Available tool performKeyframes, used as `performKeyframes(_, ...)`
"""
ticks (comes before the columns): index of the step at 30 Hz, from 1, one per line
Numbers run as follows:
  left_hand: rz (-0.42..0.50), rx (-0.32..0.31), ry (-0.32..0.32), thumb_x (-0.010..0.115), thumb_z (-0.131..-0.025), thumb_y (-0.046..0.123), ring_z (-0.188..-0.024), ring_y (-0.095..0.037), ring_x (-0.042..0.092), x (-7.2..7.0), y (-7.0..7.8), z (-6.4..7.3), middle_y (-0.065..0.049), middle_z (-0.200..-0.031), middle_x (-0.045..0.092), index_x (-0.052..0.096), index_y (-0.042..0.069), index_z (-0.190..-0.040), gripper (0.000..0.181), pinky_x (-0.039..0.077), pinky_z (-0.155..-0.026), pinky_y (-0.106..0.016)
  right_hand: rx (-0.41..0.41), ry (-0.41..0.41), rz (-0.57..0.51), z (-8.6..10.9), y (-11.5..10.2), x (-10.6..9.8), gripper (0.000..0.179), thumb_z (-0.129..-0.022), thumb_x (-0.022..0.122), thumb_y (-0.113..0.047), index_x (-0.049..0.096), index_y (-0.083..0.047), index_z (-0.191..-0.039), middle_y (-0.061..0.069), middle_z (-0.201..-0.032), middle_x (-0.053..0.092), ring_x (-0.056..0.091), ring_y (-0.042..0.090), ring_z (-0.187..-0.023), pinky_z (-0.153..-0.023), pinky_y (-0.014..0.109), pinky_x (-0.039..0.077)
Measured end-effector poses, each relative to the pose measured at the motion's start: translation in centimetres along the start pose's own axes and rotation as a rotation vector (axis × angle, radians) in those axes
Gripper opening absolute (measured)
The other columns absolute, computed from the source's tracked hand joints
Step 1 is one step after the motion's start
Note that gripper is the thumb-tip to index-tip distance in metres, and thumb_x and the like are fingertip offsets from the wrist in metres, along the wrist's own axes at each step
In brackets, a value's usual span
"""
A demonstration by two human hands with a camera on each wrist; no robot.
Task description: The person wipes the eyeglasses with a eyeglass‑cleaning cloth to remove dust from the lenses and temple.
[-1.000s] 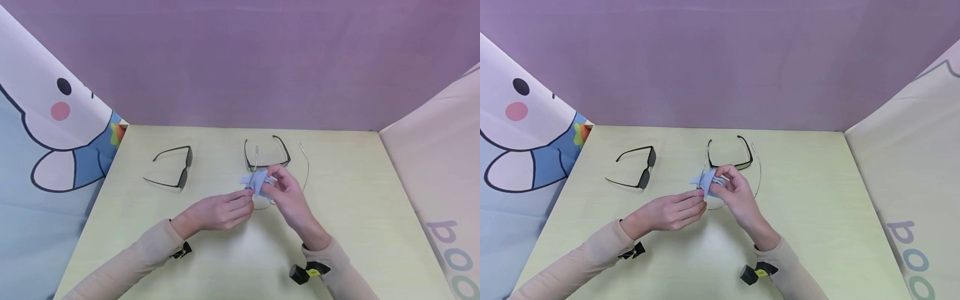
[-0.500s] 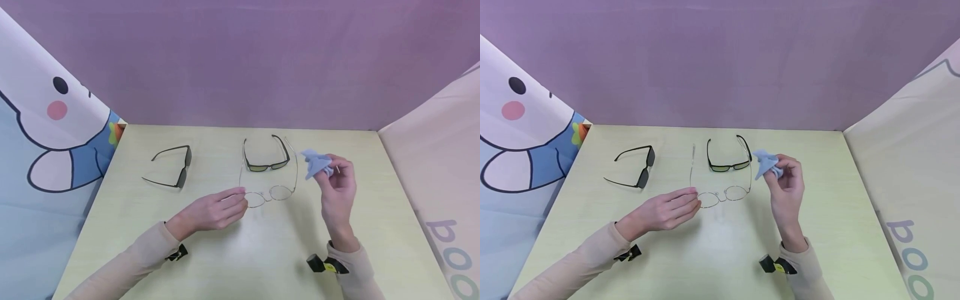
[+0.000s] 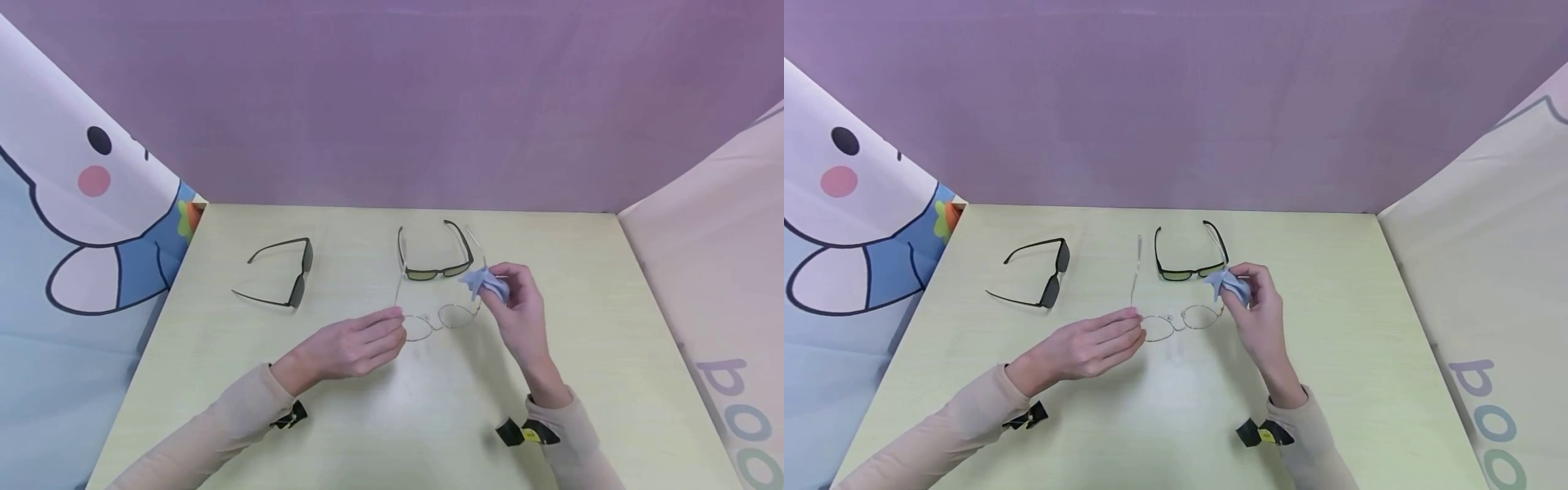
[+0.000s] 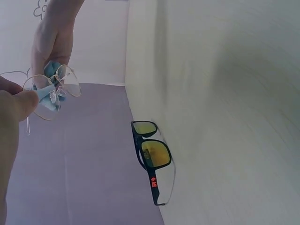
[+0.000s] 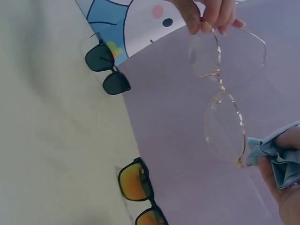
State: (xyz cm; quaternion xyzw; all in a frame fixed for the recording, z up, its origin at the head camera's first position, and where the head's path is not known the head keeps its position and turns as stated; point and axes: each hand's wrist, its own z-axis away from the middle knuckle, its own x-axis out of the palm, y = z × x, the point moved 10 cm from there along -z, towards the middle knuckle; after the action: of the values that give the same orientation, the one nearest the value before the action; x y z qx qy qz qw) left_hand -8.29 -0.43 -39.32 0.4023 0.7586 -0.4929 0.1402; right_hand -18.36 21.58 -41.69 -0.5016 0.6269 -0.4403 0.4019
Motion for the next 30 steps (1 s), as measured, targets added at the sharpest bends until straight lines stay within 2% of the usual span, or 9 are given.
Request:
performKeyframes(5, 0.008, 0.018, 0.003, 0.051, -0.098, -0.012, -0.11, -0.022, 0.07, -0.1, 0.5, -0.1, -0.006, -0.105, 0.073, 0.074, 0.006, -0.101, 0.029, 0.049, -0.113, -0.039, -0.031, 0.024, -0.099, -0.7, -0.9, 0.0, 0.032, -0.089, 0.059, 0.022, 0.052, 0.013, -0.12, -0.003, -0.112, 0.069, 0.064, 0.012, -0.102, -0.092, 0.018, 0.055)
performKeyframes(7, -0.005, 0.012, 0.007, 0.052, -0.098, -0.011, -0.109, -0.021, 0.07, -0.1, 0.4, -0.1, -0.006, -0.106, 0.073, 0.075, 0.006, -0.101, 0.028, 0.049, -0.112, -0.039, -0.012, 0.013, -0.12, -0.5, -0.6, 0.3, 0.032, -0.089, 0.059, 0.021, 0.053, 0.011, -0.119, -0.002, -0.112, 0.069, 0.064, 0.013, -0.103, -0.093, 0.019, 0.055)
performKeyframes(11, -0.042, -0.015, 0.011, 0.056, -0.097, -0.012, -0.107, -0.021, 0.071, -0.3, -0.3, 0.0, -0.007, -0.105, 0.074, 0.075, 0.004, -0.101, 0.025, 0.049, -0.112, -0.04, 0.07, -0.032, -0.095, 0.4, 1.0, 1.1, 0.033, -0.089, 0.058, 0.023, 0.051, 0.012, -0.119, -0.005, -0.111, 0.067, 0.064, 0.01, -0.103, -0.092, 0.017, 0.056)
performKeyframes(15, -0.031, -0.018, 0.017, 0.056, -0.097, -0.013, -0.107, -0.022, 0.07, -0.3, -0.5, 0.1, -0.008, -0.105, 0.074, 0.075, 0.004, -0.102, 0.026, 0.049, -0.112, -0.041, 0.104, -0.047, -0.073, 0.9, 1.9, 1.4, 0.034, -0.089, 0.058, 0.023, 0.048, 0.013, -0.12, -0.007, -0.112, 0.066, 0.064, 0.009, -0.104, -0.092, 0.016, 0.056)
performKeyframes(20, 0.023, 0.014, 0.004, 0.054, -0.098, -0.014, -0.109, -0.022, 0.069, 0.0, 0.3, -0.2, -0.007, -0.106, 0.073, 0.074, 0.004, -0.102, 0.027, 0.047, -0.114, -0.041, 0.02, -0.012, -0.15, -0.1, 0.4, 1.1, 0.036, -0.089, 0.057, 0.023, 0.052, 0.003, -0.118, -0.002, -0.112, 0.067, 0.064, 0.012, -0.104, -0.093, 0.018, 0.055)
performKeyframes(24, 0.009, 0.029, -0.001, 0.053, -0.098, -0.012, -0.108, -0.021, 0.07, 0.0, 0.7, -0.3, -0.007, -0.106, 0.073, 0.074, 0.005, -0.103, 0.028, 0.048, -0.114, -0.041, -0.031, 0.0, -0.197, -0.7, -0.7, 1.0, 0.04, -0.088, 0.057, 0.023, 0.055, -0.005, -0.117, 0.001, -0.113, 0.068, 0.064, 0.014, -0.105, -0.095, 0.02, 0.055)
performKeyframes(30, -0.024, -0.004, 0.005, 0.054, -0.098, -0.012, -0.106, -0.021, 0.071, -0.3, -0.3, 0.0, -0.008, -0.107, 0.075, 0.076, 0.004, -0.104, 0.028, 0.05, -0.112, -0.041, 0.071, -0.027, -0.137, 0.2, 1.0, 1.6, 0.032, -0.089, 0.056, 0.023, 0.051, 0.008, -0.116, -0.003, -0.112, 0.066, 0.063, 0.011, -0.103, -0.092, 0.017, 0.055)
